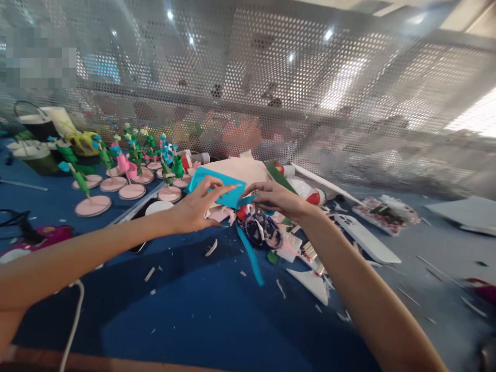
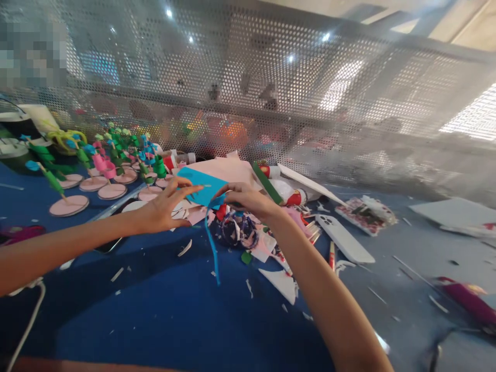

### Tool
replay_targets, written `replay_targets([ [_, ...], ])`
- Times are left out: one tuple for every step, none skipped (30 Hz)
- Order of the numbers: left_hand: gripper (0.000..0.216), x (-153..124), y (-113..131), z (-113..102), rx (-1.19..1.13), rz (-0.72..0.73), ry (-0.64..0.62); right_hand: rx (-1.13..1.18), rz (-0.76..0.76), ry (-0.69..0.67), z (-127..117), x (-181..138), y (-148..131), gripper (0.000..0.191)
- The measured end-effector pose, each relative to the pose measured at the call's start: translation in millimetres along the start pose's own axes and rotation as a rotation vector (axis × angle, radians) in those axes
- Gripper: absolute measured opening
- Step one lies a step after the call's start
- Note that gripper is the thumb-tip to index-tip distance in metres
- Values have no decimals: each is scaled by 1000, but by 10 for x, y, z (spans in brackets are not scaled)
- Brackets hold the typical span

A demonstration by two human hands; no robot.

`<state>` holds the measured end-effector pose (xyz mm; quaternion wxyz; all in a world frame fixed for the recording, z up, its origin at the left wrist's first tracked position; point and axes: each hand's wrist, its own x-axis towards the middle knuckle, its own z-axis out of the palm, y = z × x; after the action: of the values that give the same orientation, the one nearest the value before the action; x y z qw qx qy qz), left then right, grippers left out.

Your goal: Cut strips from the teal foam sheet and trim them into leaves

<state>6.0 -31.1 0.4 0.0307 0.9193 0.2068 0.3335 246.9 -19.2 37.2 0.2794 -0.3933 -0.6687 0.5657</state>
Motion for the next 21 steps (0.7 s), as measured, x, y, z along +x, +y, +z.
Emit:
replay_targets([
  [59, 11, 27, 30, 68, 71, 23, 2, -12, -26, 14, 1, -3, 13],
  [45, 27, 56, 61, 125, 157, 13, 8, -17, -57, 28, 4, -5, 13],
  [30, 48, 82, 94, 175, 237, -26, 21, -14, -88, 40, 8, -4, 14],
  [21, 70, 103, 129, 219, 304, -80, 41, -4, -114, 46, 13, 0, 14],
  [19, 90, 117, 165, 261, 349, -133, 71, 9, -132, 45, 18, 6, 14],
  [23, 104, 122, 204, 295, 368, -184, 111, 25, -145, 36, 22, 12, 15],
  [28, 112, 118, 242, 318, 374, -228, 159, 46, -159, 18, 25, 18, 15],
  [34, 111, 105, 279, 334, 364, -268, 215, 74, -180, -5, 26, 25, 16],
  [39, 101, 85, 311, 338, 343, -288, 279, 103, -206, -31, 25, 31, 17],
  [41, 86, 62, 337, 326, 320, -289, 348, 133, -228, -56, 24, 40, 19],
  [41, 67, 37, 353, 301, 293, -269, 423, 154, -234, -76, 24, 52, 19],
  [39, 47, 14, 359, 257, 262, -230, 505, 157, -212, -87, 26, 71, 19],
  [37, 30, -6, 355, 198, 225, -178, 592, 137, -155, -85, 32, 98, 18],
  [34, 18, -22, 344, 127, 176, -113, 671, 107, -68, -68, 41, 135, 18],
  [32, 12, -34, 328, 47, 113, -37, 735, 78, 40, -34, 52, 179, 19],
  [30, 11, -41, 310, -34, 36, 44, 778, 53, 152, 18, 64, 229, 18],
  [28, 14, -43, 295, -112, -56, 127, 791, 62, 247, 85, 73, 281, 19],
  [26, 20, -42, 283, -184, -154, 204, 781, 84, 314, 164, 78, 330, 20],
  [24, 25, -38, 278, -246, -246, 264, 768, 100, 321, 251, 79, 371, 22],
  [23, 29, -30, 278, -300, -321, 305, 753, 100, 283, 340, 75, 402, 23],
  [22, 31, -19, 284, -349, -372, 323, 747, 54, 238, 426, 71, 419, 23],
])
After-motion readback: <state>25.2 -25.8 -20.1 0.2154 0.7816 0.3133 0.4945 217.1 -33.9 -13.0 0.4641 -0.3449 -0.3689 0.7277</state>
